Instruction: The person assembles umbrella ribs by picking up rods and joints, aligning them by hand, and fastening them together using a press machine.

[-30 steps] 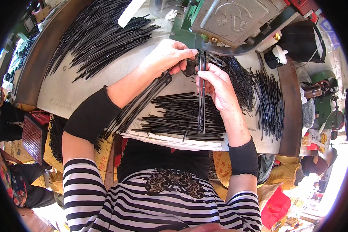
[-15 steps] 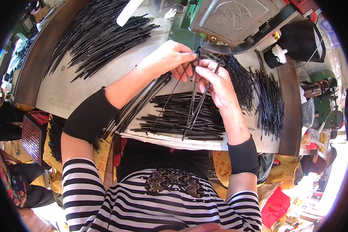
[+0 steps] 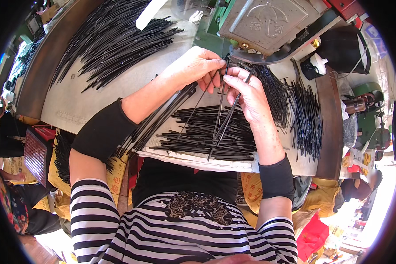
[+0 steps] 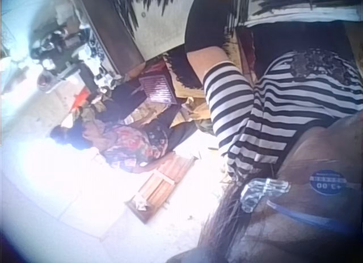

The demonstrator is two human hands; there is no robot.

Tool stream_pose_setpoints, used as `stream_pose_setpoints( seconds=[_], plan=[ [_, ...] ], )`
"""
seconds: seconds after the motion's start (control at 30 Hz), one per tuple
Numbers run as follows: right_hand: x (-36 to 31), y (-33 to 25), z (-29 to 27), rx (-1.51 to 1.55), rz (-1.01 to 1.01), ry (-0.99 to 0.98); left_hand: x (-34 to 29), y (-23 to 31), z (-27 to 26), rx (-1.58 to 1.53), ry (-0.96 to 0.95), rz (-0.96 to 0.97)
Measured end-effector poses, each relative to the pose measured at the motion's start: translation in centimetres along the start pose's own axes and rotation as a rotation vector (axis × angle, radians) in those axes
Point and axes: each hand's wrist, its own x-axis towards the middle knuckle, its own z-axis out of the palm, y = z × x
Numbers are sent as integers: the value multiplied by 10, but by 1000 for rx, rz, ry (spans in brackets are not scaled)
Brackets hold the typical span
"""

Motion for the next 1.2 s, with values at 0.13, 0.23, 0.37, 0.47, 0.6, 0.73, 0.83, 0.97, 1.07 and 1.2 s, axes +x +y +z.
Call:
stream_pose_setpoints(
  seconds=[0.13,0.23,0.37,0.47,0.6,0.73,0.83,0.97,1.07,1.2],
  plan=[
    [0,-1,-3,-27,-5,19,-1,3,1,-20,15,-9],
    [0,0,-3,-57,-12,21,-1,2,2,-17,25,-6],
    [2,0,0,-28,-17,8,0,0,2,20,-2,2],
    [2,0,1,7,-32,1,-1,1,3,42,9,37],
    [4,-1,2,-10,-26,2,1,1,1,62,7,28],
    [5,-1,3,-29,-20,20,2,1,1,68,25,30],
    [7,3,1,-18,-19,22,4,-1,2,79,32,32],
    [8,3,1,-7,-25,20,3,-1,2,91,33,41],
    [8,2,2,32,17,37,3,0,2,99,38,38],
    [8,2,2,88,45,41,4,-1,2,66,41,22]
  ],
)
